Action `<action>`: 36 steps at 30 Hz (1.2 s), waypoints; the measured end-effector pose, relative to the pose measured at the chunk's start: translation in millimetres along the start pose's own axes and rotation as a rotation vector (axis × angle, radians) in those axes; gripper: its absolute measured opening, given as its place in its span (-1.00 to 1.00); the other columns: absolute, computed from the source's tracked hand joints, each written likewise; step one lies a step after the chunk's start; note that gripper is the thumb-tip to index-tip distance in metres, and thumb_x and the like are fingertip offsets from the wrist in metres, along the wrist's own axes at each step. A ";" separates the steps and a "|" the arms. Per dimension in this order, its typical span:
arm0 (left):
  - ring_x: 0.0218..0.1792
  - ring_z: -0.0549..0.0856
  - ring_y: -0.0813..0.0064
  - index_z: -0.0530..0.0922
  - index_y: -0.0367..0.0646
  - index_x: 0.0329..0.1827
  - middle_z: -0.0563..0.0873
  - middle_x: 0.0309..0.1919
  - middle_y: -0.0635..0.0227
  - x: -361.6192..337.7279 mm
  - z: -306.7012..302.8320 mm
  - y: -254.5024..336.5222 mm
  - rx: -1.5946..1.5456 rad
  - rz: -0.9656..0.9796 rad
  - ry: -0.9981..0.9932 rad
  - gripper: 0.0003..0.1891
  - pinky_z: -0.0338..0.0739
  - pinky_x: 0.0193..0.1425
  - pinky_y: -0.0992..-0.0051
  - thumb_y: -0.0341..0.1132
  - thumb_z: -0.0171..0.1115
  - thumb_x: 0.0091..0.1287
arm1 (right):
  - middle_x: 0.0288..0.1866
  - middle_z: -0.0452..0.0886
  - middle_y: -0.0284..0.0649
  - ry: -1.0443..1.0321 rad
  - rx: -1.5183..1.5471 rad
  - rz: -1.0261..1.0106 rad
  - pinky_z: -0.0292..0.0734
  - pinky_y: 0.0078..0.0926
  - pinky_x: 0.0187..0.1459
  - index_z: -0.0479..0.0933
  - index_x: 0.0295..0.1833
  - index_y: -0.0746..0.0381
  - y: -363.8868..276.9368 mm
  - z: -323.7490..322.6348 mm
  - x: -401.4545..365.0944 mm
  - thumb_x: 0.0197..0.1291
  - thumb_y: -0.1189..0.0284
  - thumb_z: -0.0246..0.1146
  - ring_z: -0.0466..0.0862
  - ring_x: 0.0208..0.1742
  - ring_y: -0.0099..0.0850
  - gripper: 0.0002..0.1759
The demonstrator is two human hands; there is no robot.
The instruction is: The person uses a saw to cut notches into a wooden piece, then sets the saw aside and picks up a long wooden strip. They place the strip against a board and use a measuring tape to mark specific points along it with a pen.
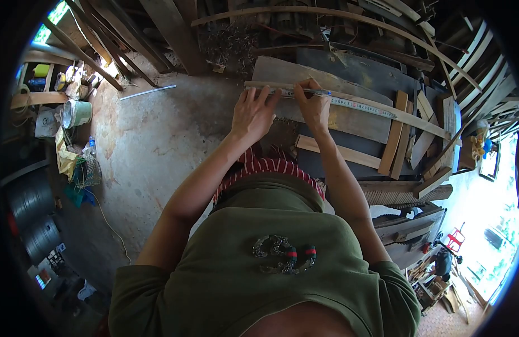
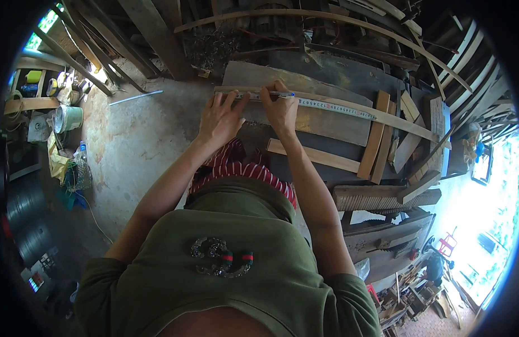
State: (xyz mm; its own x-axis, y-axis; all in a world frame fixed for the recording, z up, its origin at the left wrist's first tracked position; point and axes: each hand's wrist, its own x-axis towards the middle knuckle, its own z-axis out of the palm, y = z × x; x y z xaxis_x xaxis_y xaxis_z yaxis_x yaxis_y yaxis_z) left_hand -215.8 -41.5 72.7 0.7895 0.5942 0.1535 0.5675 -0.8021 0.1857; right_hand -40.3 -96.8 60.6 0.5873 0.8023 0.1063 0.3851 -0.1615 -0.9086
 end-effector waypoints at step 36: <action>0.19 0.52 0.19 0.56 0.08 0.36 0.53 0.16 0.35 6.2 0.4 -4.3 0.059 0.044 0.033 -0.34 0.56 0.25 0.21 -0.20 0.51 0.11 | -0.37 0.75 -0.05 -0.088 -0.123 0.028 0.64 -0.33 -0.23 0.63 -0.22 0.31 -5.4 -6.5 14.7 0.22 0.32 0.37 0.81 -0.30 -0.21 -0.76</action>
State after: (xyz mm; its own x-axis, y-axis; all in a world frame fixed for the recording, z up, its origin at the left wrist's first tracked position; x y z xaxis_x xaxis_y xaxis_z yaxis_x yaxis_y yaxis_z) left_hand -213.4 -34.4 72.4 0.8066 0.5591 0.1919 0.5459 -0.8291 0.1211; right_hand -29.1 -87.9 69.6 0.5366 0.8428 0.0410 0.4566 -0.2492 -0.8541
